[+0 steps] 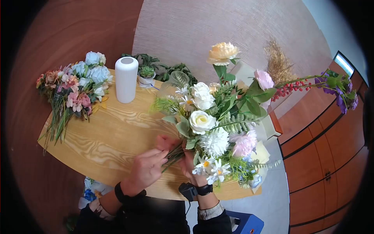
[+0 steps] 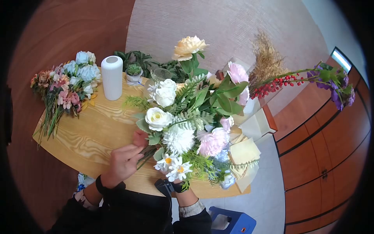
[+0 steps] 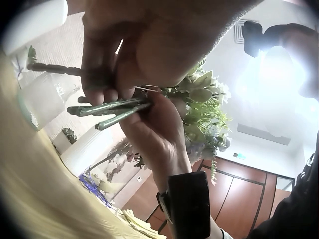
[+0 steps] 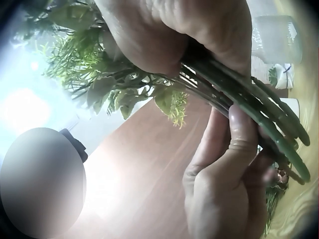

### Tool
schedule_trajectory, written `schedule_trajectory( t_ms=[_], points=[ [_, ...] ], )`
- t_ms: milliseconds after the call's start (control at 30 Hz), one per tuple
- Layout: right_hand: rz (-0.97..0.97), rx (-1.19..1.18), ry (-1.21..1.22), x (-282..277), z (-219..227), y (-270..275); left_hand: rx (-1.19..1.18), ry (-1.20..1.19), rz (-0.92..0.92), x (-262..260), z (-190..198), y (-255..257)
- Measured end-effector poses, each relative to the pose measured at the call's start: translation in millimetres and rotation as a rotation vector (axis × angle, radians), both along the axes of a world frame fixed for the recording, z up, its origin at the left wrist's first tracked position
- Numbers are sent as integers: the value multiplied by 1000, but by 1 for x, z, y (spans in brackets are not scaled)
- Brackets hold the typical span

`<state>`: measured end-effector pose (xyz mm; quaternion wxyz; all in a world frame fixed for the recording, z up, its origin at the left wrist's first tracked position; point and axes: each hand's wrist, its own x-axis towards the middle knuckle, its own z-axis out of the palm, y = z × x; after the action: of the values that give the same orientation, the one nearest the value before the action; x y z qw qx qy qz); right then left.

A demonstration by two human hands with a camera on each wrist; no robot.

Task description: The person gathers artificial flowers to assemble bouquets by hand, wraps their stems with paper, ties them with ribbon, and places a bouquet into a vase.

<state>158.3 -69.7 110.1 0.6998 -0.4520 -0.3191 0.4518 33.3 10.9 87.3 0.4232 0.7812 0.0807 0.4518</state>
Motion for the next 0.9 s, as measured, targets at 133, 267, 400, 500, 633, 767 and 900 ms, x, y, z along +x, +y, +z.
schedule_trajectory(
  t_ms=[133, 267, 400, 500, 633, 767, 900],
  points=[
    [-6, 26, 46, -4, 4, -2, -36, 55, -32, -3, -1, 0],
    [87, 209, 270, 6, -18, -3, -44, 146, -51, -4, 10, -3],
    [-106, 222, 170, 1, -27, 0, -143, 168, -107, 0, 8, -2],
    [-90, 348, 248, -7, -20, 2, -70, 202, -109, 1, 8, 0],
    [-69, 414, 335, -12, -10, 3, -122, 168, -98, 3, 9, -4],
    [-160, 288, 417, -9, -14, 7, -120, 214, -129, 2, 9, -8],
    [-269, 159, 254, -15, -19, 10, -55, 332, -157, -2, 5, 0]
  ],
)
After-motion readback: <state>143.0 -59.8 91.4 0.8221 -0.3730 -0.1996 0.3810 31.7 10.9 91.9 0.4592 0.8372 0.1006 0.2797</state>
